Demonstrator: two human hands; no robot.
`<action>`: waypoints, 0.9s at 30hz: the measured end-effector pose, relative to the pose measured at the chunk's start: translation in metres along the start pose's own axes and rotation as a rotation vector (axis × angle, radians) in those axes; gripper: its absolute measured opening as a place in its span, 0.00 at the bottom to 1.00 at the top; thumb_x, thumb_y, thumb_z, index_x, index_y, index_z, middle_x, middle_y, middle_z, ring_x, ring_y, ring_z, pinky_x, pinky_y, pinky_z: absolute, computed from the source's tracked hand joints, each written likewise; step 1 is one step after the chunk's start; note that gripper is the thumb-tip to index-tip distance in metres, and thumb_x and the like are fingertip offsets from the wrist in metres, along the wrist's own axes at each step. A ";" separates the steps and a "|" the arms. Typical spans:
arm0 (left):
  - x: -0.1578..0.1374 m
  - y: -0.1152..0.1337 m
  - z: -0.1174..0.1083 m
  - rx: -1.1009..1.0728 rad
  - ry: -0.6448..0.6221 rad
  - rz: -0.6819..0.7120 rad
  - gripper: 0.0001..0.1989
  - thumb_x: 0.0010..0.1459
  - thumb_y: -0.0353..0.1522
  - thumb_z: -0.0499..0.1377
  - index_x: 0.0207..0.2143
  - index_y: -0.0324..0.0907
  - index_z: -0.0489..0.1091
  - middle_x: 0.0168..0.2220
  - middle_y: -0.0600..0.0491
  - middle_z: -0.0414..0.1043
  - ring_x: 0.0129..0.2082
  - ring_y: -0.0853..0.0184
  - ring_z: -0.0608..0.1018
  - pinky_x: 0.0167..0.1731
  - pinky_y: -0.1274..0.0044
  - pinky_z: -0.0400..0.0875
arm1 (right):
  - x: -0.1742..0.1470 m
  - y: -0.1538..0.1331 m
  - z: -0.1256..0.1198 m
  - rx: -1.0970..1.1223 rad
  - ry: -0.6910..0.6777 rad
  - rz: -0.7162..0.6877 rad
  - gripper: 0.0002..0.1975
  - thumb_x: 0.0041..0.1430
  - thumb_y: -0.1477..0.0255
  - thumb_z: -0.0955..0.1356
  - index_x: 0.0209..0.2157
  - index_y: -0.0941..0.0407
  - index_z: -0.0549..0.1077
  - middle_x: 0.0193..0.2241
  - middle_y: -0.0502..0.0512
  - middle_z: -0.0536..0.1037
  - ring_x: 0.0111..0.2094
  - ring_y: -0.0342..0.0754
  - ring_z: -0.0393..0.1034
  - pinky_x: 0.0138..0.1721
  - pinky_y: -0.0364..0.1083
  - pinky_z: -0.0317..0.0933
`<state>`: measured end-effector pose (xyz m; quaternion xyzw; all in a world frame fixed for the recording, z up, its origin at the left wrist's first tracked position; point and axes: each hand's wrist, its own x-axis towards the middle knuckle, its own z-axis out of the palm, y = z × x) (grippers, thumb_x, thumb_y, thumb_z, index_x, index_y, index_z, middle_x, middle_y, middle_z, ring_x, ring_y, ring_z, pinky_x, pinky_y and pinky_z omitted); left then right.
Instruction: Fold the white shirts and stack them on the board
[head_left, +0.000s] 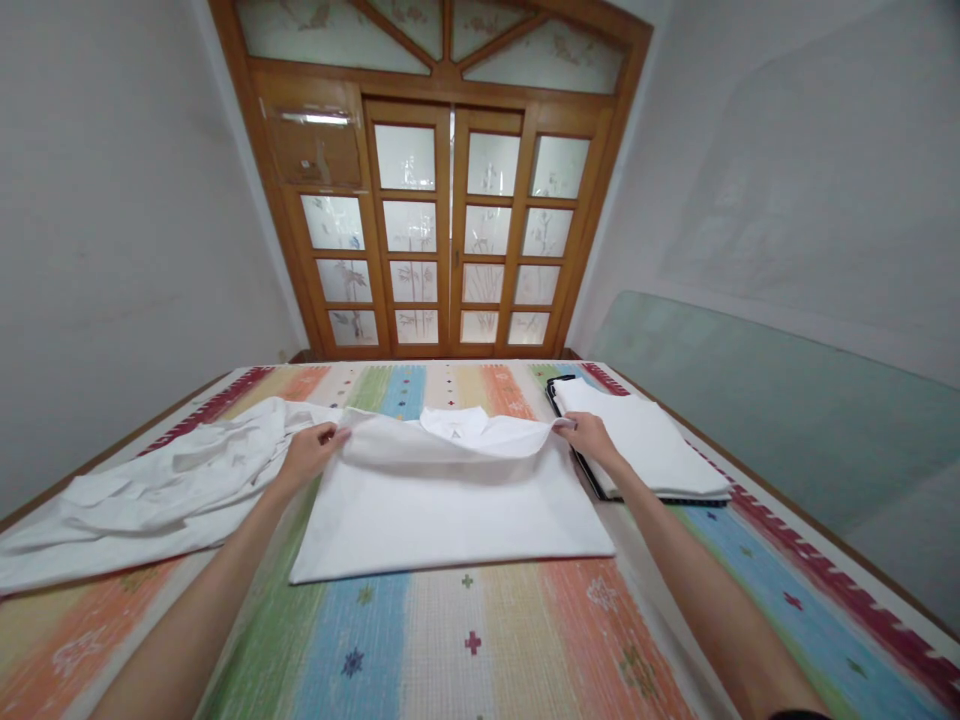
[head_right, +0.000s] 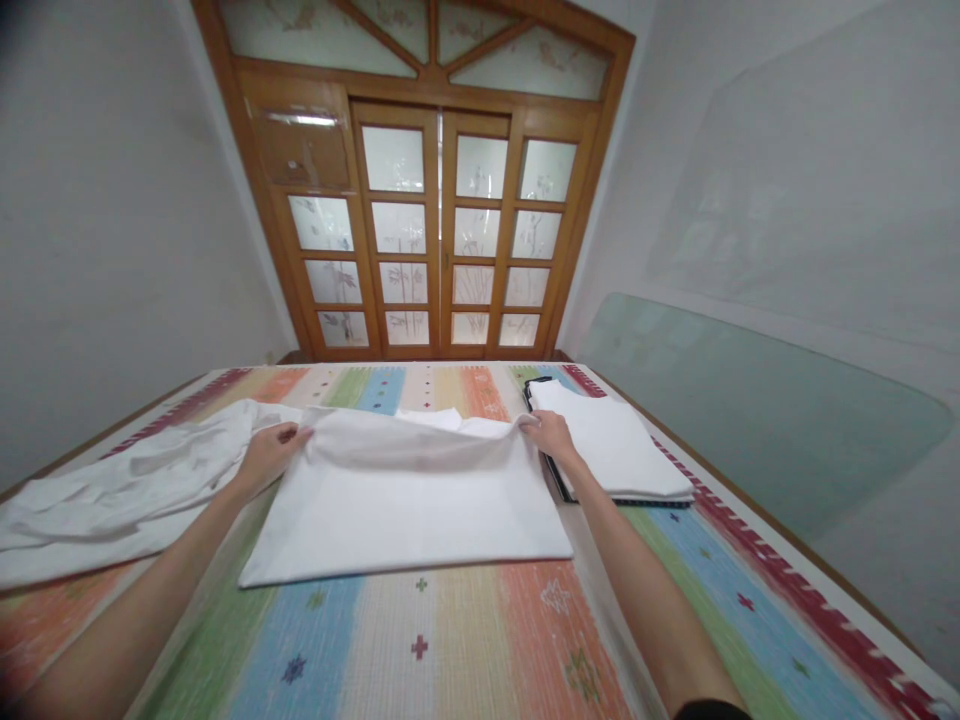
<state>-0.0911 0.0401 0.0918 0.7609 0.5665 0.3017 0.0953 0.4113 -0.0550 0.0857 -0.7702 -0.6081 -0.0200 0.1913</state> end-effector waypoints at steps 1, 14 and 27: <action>0.005 -0.001 0.003 0.021 0.041 -0.049 0.20 0.54 0.47 0.50 0.24 0.41 0.68 0.22 0.55 0.70 0.27 0.67 0.71 0.30 0.79 0.62 | 0.007 -0.003 0.001 -0.004 0.009 0.040 0.09 0.58 0.68 0.67 0.34 0.58 0.77 0.33 0.56 0.80 0.37 0.49 0.72 0.36 0.41 0.58; 0.009 -0.006 0.038 0.266 -0.143 -0.328 0.13 0.58 0.36 0.51 0.36 0.38 0.72 0.39 0.42 0.78 0.41 0.57 0.78 0.37 0.74 0.67 | 0.010 -0.025 0.031 -0.113 -0.140 0.159 0.25 0.56 0.83 0.60 0.57 0.61 0.63 0.42 0.67 0.76 0.43 0.55 0.73 0.39 0.46 0.60; 0.012 0.015 0.044 0.246 0.024 -0.466 0.19 0.65 0.37 0.41 0.47 0.38 0.65 0.39 0.36 0.76 0.41 0.53 0.79 0.35 0.69 0.68 | 0.019 -0.036 0.036 -0.048 0.086 0.208 0.21 0.62 0.82 0.57 0.56 0.62 0.62 0.44 0.66 0.76 0.44 0.53 0.72 0.42 0.45 0.60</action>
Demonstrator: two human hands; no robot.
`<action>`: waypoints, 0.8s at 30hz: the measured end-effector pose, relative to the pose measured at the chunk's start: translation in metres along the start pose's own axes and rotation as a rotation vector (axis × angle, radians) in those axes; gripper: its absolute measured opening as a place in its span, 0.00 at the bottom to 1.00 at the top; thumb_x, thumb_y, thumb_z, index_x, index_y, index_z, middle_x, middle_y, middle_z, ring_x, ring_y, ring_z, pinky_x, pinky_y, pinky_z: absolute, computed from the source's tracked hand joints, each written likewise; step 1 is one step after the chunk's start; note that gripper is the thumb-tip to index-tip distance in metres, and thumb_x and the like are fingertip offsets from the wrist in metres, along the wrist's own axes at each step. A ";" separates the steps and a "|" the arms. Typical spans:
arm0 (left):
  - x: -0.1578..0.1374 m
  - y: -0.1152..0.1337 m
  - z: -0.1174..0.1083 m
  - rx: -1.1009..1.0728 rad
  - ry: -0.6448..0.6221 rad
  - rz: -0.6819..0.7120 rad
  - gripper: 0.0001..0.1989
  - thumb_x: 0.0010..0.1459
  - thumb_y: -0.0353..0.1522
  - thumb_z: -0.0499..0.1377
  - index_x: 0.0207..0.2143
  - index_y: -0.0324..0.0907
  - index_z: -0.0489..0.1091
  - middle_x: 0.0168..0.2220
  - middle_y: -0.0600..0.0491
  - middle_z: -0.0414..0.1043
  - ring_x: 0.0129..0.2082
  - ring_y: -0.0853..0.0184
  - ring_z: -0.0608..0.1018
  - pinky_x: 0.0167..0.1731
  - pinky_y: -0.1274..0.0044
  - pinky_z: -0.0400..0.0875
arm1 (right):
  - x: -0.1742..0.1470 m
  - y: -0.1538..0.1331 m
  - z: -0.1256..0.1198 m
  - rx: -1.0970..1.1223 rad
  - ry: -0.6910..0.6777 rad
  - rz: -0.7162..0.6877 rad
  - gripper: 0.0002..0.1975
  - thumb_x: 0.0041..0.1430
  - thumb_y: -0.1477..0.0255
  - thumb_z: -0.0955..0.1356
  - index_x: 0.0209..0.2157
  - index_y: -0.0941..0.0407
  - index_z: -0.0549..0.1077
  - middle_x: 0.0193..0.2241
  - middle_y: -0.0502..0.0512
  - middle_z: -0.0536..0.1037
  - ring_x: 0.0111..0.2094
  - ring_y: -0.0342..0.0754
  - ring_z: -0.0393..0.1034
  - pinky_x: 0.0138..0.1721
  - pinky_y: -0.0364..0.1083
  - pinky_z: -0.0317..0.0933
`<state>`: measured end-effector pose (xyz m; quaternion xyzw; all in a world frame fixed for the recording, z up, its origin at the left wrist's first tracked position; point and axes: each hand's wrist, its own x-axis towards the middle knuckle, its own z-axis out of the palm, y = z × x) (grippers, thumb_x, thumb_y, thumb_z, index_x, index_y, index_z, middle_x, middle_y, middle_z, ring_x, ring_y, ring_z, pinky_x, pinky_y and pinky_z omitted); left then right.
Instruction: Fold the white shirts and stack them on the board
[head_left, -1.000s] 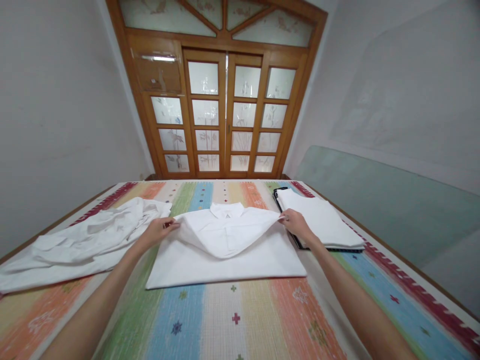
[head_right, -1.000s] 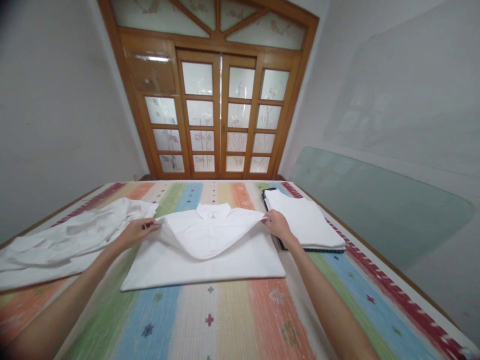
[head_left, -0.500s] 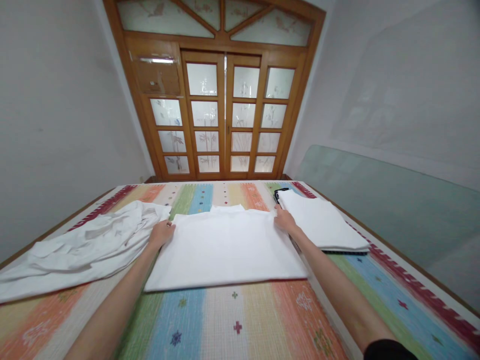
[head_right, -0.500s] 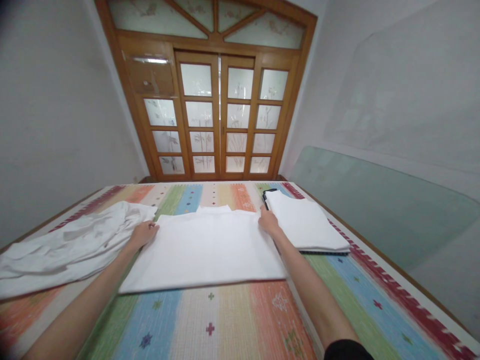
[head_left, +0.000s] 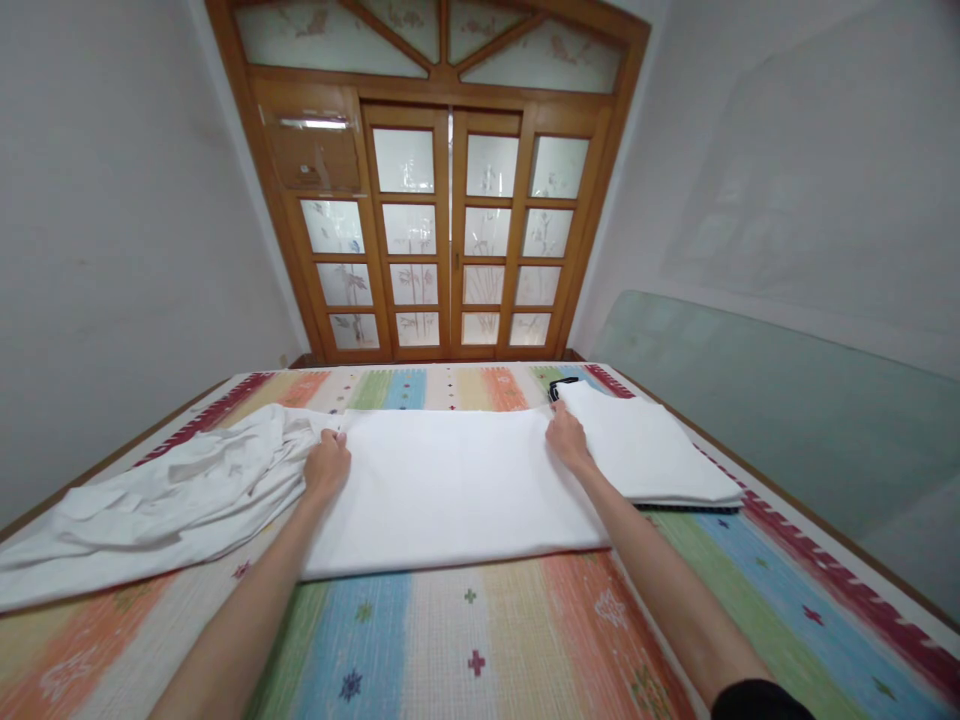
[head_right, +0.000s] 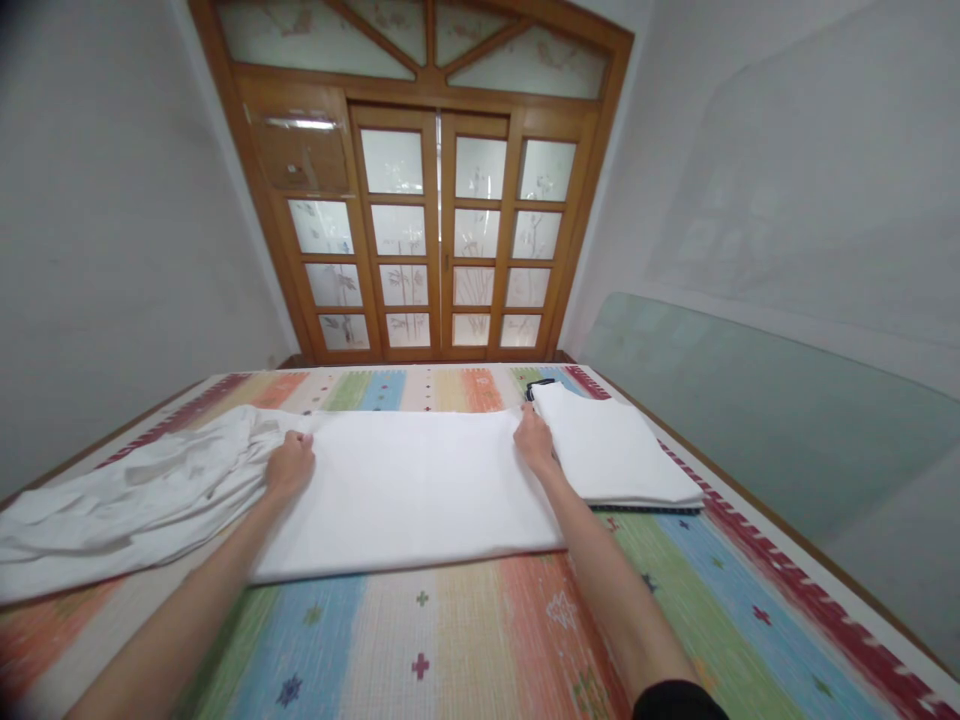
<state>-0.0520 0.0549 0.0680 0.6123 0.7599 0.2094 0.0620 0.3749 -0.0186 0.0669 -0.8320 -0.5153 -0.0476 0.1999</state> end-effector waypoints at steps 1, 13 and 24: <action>-0.001 0.000 0.002 0.020 -0.023 0.001 0.19 0.65 0.37 0.42 0.47 0.38 0.66 0.40 0.36 0.76 0.41 0.53 0.79 0.35 0.69 0.68 | 0.000 0.000 0.003 -0.011 -0.014 0.008 0.21 0.61 0.82 0.57 0.56 0.62 0.62 0.43 0.66 0.76 0.44 0.53 0.72 0.42 0.45 0.60; -0.015 -0.003 0.001 0.139 -0.044 0.081 0.20 0.65 0.35 0.38 0.48 0.35 0.64 0.38 0.34 0.76 0.41 0.52 0.79 0.36 0.68 0.69 | -0.007 0.003 0.009 -0.101 -0.102 -0.001 0.23 0.59 0.85 0.58 0.56 0.61 0.62 0.46 0.66 0.75 0.47 0.53 0.72 0.43 0.46 0.62; -0.034 -0.020 -0.007 0.217 -0.073 0.102 0.21 0.64 0.37 0.43 0.51 0.33 0.62 0.39 0.34 0.76 0.42 0.50 0.79 0.36 0.69 0.68 | -0.041 0.006 -0.003 -0.152 -0.162 0.041 0.21 0.62 0.83 0.55 0.57 0.65 0.59 0.41 0.70 0.77 0.43 0.58 0.74 0.41 0.50 0.64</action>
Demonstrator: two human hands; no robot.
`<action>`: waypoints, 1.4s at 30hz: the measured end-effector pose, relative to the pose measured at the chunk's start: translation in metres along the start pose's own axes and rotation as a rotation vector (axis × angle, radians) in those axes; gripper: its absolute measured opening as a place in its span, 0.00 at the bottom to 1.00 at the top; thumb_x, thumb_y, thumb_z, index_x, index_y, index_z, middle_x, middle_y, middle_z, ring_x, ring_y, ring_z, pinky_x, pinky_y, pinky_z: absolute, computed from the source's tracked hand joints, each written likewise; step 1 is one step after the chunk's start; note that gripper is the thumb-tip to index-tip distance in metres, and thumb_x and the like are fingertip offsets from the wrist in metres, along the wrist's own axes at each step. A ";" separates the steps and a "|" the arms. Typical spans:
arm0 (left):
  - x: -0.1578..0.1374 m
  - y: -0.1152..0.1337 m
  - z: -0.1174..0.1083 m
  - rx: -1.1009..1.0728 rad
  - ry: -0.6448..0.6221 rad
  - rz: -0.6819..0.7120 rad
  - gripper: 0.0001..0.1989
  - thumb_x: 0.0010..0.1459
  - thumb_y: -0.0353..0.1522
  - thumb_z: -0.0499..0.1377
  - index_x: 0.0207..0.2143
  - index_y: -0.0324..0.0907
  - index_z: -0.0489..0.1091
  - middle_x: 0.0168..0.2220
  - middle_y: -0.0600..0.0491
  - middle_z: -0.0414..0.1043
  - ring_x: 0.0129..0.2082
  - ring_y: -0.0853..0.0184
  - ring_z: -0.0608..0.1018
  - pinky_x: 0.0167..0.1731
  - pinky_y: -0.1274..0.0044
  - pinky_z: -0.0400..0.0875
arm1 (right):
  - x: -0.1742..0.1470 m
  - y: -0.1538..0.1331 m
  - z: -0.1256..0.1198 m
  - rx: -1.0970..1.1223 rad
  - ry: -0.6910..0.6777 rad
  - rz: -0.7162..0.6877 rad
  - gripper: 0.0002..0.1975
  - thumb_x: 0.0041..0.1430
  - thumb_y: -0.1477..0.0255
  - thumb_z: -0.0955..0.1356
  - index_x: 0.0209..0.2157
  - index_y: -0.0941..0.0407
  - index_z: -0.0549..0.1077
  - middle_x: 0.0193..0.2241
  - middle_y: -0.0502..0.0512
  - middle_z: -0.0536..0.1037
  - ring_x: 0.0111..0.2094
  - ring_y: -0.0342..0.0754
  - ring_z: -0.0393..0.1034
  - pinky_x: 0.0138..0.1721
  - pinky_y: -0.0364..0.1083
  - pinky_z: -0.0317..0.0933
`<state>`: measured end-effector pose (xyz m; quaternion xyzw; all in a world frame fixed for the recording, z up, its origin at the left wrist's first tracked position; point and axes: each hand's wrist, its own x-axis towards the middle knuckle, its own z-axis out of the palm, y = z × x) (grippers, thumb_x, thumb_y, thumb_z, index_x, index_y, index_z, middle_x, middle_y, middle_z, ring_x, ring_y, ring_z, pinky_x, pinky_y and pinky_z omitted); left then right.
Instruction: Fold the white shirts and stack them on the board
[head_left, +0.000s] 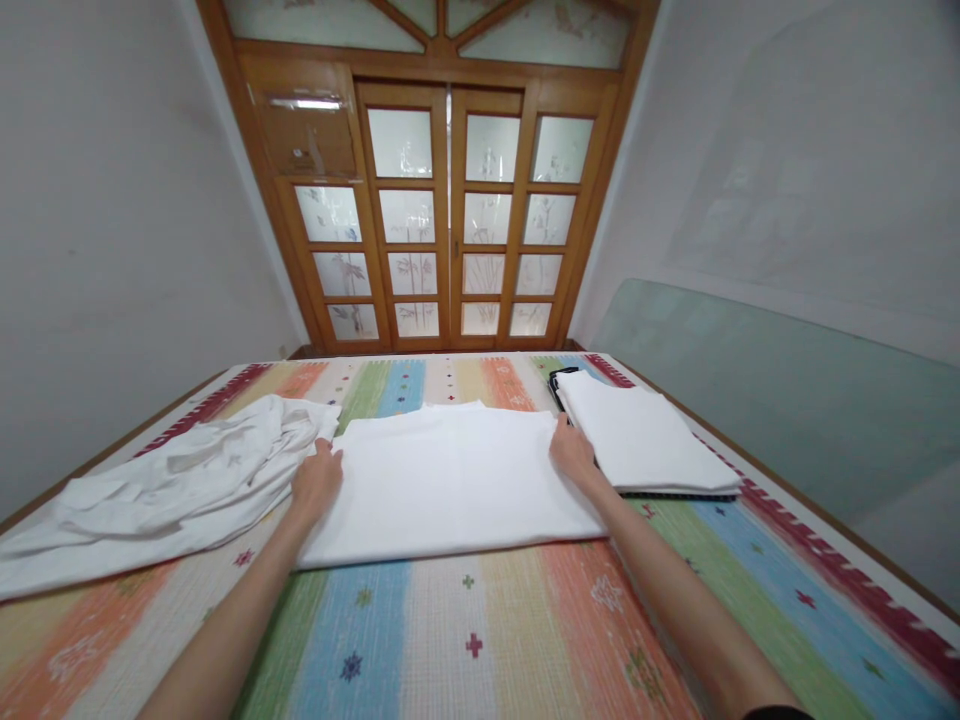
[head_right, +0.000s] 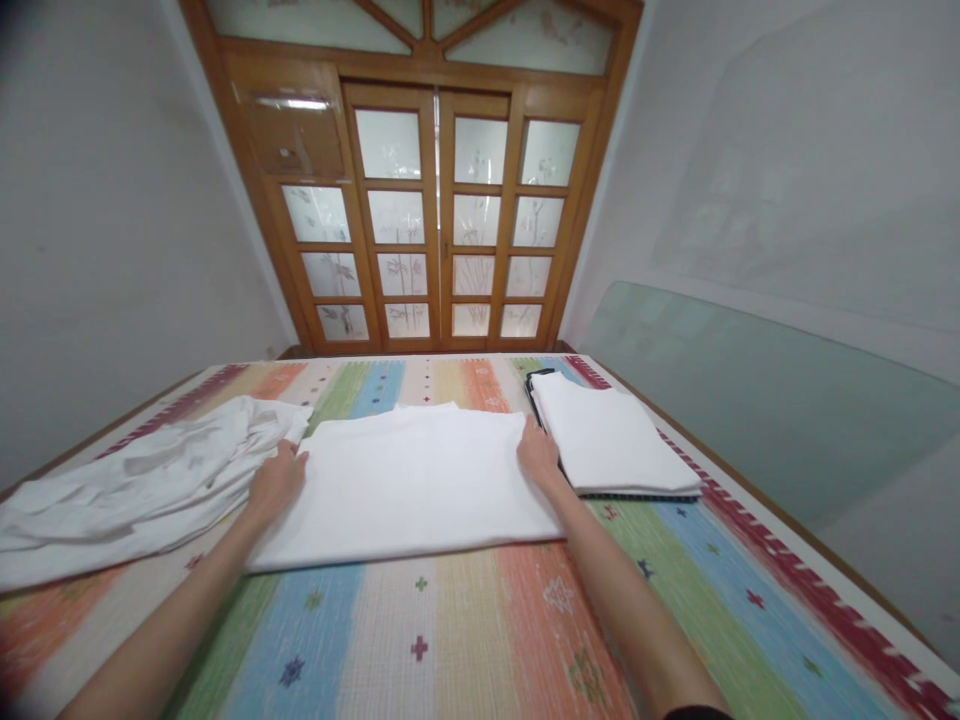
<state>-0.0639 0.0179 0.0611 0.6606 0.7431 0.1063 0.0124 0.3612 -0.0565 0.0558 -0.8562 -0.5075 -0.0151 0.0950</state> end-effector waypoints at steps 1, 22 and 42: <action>-0.002 -0.001 -0.001 0.001 0.012 0.009 0.21 0.64 0.37 0.43 0.52 0.33 0.61 0.38 0.35 0.76 0.42 0.50 0.79 0.36 0.69 0.68 | -0.002 0.002 -0.001 -0.009 -0.006 -0.017 0.22 0.61 0.84 0.55 0.57 0.64 0.58 0.41 0.69 0.77 0.43 0.58 0.74 0.41 0.50 0.64; -0.043 -0.003 -0.006 0.177 0.023 0.041 0.20 0.66 0.36 0.42 0.53 0.36 0.61 0.36 0.38 0.76 0.38 0.53 0.79 0.34 0.70 0.68 | -0.025 0.010 0.011 -0.260 0.091 -0.146 0.24 0.65 0.80 0.53 0.61 0.58 0.58 0.46 0.67 0.72 0.36 0.52 0.73 0.35 0.48 0.65; -0.088 0.085 0.049 0.006 -0.022 0.688 0.26 0.66 0.37 0.40 0.63 0.40 0.59 0.65 0.46 0.56 0.66 0.57 0.56 0.63 0.61 0.51 | -0.128 -0.090 0.047 0.190 0.096 -0.962 0.27 0.69 0.62 0.56 0.63 0.62 0.59 0.64 0.61 0.59 0.66 0.56 0.45 0.63 0.56 0.47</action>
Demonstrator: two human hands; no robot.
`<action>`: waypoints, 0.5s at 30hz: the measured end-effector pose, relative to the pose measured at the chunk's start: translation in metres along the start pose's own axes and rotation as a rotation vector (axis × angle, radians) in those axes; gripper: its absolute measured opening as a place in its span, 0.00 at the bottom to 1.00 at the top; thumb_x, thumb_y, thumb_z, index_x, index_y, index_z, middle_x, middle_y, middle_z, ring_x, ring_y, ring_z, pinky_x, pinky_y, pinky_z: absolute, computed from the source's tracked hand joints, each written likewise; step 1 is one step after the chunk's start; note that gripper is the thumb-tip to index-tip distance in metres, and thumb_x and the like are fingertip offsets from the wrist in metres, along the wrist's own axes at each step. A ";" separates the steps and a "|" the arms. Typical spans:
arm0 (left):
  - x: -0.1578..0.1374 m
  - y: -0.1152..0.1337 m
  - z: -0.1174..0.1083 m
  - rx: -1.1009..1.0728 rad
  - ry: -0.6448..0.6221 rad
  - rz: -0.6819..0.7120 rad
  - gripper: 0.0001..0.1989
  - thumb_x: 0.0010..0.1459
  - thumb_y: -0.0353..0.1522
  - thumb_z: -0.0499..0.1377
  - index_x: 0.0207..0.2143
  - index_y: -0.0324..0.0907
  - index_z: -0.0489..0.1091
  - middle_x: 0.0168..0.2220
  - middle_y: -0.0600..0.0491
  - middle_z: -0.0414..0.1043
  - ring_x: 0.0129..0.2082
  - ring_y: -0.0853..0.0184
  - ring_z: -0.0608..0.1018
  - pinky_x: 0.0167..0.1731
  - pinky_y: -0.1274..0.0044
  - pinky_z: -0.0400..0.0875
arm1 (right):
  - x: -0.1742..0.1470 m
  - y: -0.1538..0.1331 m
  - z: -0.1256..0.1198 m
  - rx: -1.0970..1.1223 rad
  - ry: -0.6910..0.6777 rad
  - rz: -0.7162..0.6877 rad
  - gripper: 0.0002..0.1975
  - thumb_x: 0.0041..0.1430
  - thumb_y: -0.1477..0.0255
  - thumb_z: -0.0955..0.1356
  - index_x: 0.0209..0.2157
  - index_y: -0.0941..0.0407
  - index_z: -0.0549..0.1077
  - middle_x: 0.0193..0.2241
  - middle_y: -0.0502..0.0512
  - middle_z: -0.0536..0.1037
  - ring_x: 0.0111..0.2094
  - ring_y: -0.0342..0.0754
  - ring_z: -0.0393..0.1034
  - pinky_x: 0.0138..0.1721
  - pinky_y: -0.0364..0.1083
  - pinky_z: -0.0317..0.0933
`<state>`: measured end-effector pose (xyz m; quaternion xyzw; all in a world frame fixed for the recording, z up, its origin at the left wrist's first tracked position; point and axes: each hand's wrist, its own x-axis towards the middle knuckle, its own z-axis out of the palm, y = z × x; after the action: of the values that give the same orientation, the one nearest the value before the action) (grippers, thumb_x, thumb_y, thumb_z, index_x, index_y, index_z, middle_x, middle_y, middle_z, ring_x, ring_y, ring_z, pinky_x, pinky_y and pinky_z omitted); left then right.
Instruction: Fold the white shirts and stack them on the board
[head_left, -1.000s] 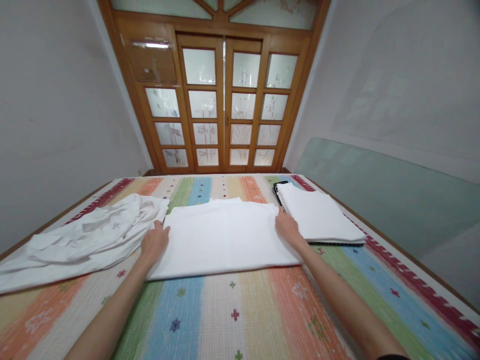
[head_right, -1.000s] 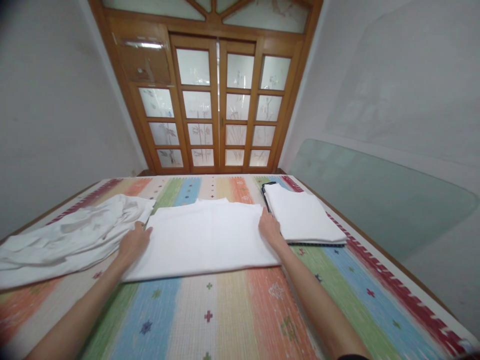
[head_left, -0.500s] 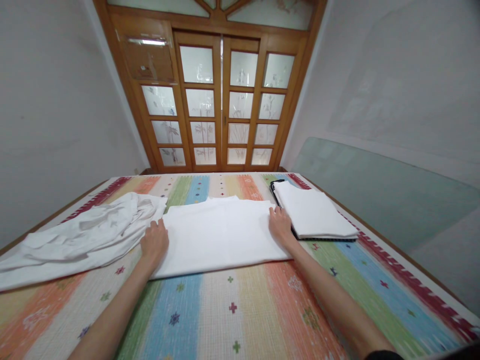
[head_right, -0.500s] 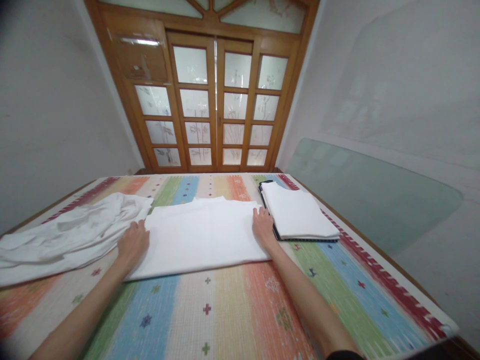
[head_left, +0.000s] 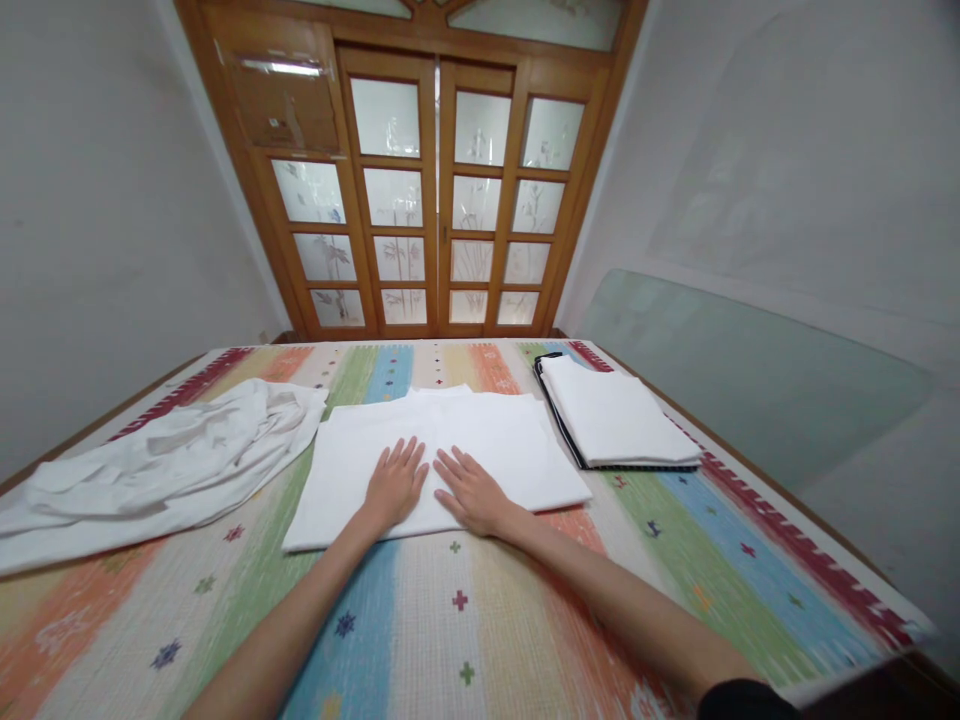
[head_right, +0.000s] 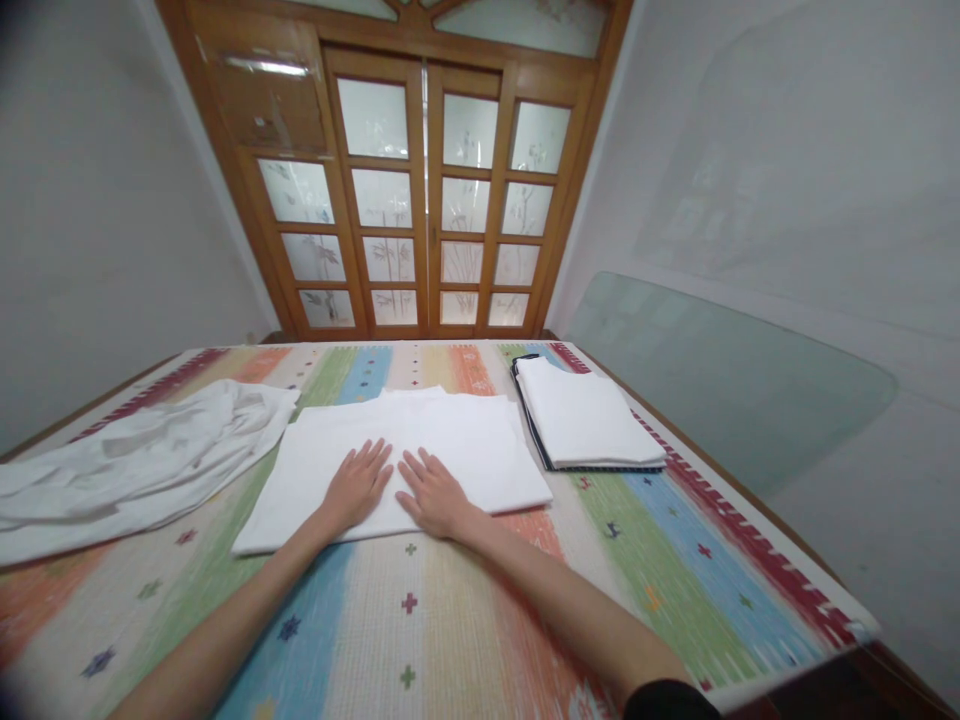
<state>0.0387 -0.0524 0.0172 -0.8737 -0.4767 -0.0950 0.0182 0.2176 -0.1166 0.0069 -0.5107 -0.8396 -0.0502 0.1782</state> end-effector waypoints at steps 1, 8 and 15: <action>-0.004 -0.008 0.001 0.009 0.015 -0.016 0.26 0.67 0.39 0.40 0.63 0.40 0.59 0.65 0.47 0.56 0.66 0.58 0.56 0.63 0.61 0.52 | -0.008 0.005 -0.002 -0.002 -0.007 0.015 0.28 0.69 0.61 0.56 0.64 0.61 0.58 0.64 0.61 0.58 0.66 0.56 0.45 0.63 0.56 0.47; -0.036 -0.083 0.004 0.084 0.076 -0.127 0.29 0.66 0.42 0.41 0.62 0.38 0.59 0.65 0.44 0.56 0.65 0.56 0.57 0.62 0.61 0.54 | -0.075 0.068 -0.016 -0.078 -0.070 0.272 0.32 0.68 0.55 0.52 0.67 0.59 0.51 0.67 0.60 0.50 0.68 0.54 0.40 0.65 0.57 0.42; -0.043 -0.090 0.001 0.087 -0.025 -0.168 0.31 0.65 0.42 0.41 0.63 0.32 0.57 0.66 0.38 0.52 0.66 0.51 0.55 0.61 0.58 0.52 | -0.094 0.094 -0.015 -0.139 -0.147 0.494 0.38 0.67 0.53 0.47 0.67 0.68 0.48 0.66 0.70 0.47 0.68 0.59 0.37 0.64 0.60 0.39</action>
<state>-0.0591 -0.0385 0.0035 -0.8301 -0.5522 -0.0646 0.0422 0.3429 -0.1550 -0.0210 -0.7134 -0.6947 -0.0255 0.0882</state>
